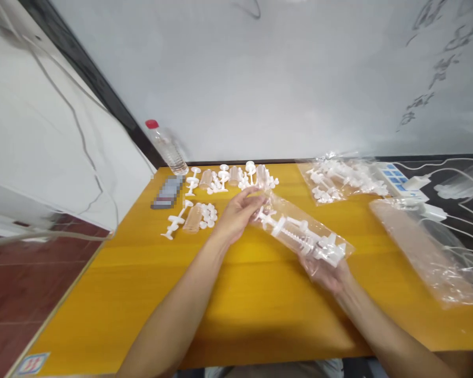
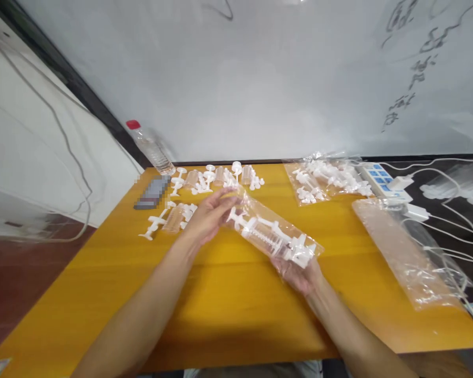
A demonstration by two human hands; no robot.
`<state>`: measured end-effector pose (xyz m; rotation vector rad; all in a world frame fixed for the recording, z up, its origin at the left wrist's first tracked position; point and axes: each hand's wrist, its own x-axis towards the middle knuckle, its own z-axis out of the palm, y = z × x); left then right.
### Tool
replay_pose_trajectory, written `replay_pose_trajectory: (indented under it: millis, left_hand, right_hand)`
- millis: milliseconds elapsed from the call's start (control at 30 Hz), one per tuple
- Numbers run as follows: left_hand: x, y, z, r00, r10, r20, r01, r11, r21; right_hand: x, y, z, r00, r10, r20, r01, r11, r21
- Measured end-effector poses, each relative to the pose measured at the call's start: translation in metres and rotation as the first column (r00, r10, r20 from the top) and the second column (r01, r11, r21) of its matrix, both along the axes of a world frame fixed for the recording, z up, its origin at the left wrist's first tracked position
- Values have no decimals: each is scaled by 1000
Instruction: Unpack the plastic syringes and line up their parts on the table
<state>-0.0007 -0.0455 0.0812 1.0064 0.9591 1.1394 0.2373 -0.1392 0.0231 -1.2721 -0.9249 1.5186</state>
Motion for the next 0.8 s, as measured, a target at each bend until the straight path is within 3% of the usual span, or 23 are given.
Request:
replay_pose_trajectory:
  millis: [33,67,167,267,333,400,467,533,567,667,800]
  left_hand:
    - [-3,-8,-5,999,42,-10,-42,998,-38]
    - [-5,-17,-11,997,75,-13,-76,994,-73]
    - [-8,-38,-30,994,110,-1,-109,984,-143]
    - [-10,-53,-52,998,42,-44,-50,980,-194]
    - [-13,-59,-64,991,-6,-132,-23,976,-217]
    - [-18,-64,-72,946,45,-321,-96,985,-146]
    - [-23,-69,-76,798,205,-566,-199,977,74]
    - [-27,-72,-76,647,307,-698,-129,946,297]
    - [-28,-72,-75,626,289,-724,-33,938,345]
    - [-26,-67,-71,683,111,-722,230,906,356]
    - [-19,-53,-69,714,-45,-699,396,849,350]
  right_hand:
    - [-2,-8,2,974,-19,-225,-10,992,-123]
    - [-1,-13,4,940,-33,-339,-35,981,-191]
    - [14,-24,8,901,-73,-427,-58,957,-286]
    - [35,-28,3,975,-134,-178,79,954,-288]
    - [49,-31,-4,979,-188,76,200,958,-204]
    - [62,-33,-11,890,-246,384,284,958,-45]
    - [71,-34,-15,689,-312,654,291,946,144]
    - [73,-34,-17,501,-369,783,209,929,305]
    - [71,-32,-18,454,-389,802,140,919,368]
    - [58,-25,-22,436,-355,827,-126,886,447]
    - [42,-16,-33,422,-249,871,-376,827,419]
